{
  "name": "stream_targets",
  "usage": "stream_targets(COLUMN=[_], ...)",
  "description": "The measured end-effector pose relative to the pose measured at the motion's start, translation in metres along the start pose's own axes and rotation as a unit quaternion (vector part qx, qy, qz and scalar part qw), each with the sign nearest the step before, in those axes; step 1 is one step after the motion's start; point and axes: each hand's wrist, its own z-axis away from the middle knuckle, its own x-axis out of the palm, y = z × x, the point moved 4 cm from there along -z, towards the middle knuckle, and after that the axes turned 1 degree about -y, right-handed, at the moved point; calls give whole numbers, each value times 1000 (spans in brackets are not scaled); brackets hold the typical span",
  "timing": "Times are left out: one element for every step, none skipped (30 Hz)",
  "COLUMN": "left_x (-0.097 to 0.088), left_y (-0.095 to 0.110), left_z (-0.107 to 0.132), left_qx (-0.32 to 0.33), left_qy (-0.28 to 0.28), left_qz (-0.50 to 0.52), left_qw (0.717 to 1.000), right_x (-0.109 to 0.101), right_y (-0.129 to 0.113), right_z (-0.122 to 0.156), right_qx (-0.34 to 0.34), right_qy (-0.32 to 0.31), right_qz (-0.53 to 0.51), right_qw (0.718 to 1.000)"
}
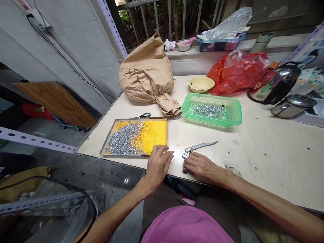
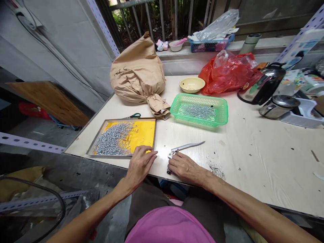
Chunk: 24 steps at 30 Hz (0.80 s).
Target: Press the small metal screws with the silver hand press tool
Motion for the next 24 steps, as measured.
stream_targets(left_x=[1,0,-1,-3,-4,-6,-7,-6,-5,-2,2,6,10,13,15,15,13,9,5,2,0,0,3,7], left_y=[-3,-8,-14,-20,-28,-35,-41,-47,-51,-55,-58,-60,-62,-62,-62,-61,-57,-50,-41,-30,-17,-3,11,24], left_z=[-2,-4,-7,-10,-13,-15,-17,-18,-19,-19,-18,-18,-18,-18,-18,-19,-20,-21,-21,-20,-17,-12,-5,3], left_qx=[-6,-15,-29,-45,-63,-79,-94,-107,-117,-125,-131,-134,-136,-139,-141,-140,-133,-119,-95,-65,-30,7,45,83], left_qy=[-1,-2,-1,0,-1,-6,-16,-32,-54,-78,-103,-127,-147,-161,-166,-158,-137,-109,-78,-52,-37,-37,-48,-65], left_qz=[-10,-21,-33,-44,-55,-65,-73,-78,-79,-76,-68,-59,-51,-46,-45,-46,-49,-51,-49,-41,-28,-9,13,34], left_qw=[1000,1000,999,998,996,995,993,991,988,986,984,981,978,976,975,976,980,986,991,996,998,999,998,994], right_x=[1,1,1,1,0,-1,-2,-3,-4,-5,-6,-8,-8,-9,-9,-9,-9,-10,-11,-13,-15,-16,-18,-19], right_y=[1,1,1,0,-1,-2,-4,-4,-4,-3,-2,-1,1,3,7,12,19,26,34,39,42,43,40,36], right_z=[0,0,0,-2,-3,-5,-7,-9,-12,-14,-16,-18,-20,-22,-23,-24,-23,-20,-17,-12,-8,-5,-3,-3], right_qx=[17,31,40,43,38,33,35,47,70,97,123,138,142,141,140,145,161,184,211,234,248,251,243,226], right_qy=[-5,-13,-20,-26,-32,-41,-51,-64,-80,-99,-114,-123,-128,-125,-113,-88,-52,-9,34,70,88,88,73,46], right_qz=[-9,-20,-29,-32,-30,-23,-15,-10,-7,-5,-7,-16,-36,-69,-115,-164,-206,-235,-248,-247,-237,-223,-206,-187], right_qw=[1000,999,999,998,998,998,998,997,994,990,986,983,981,980,977,972,964,954,945,938,935,938,945,955])
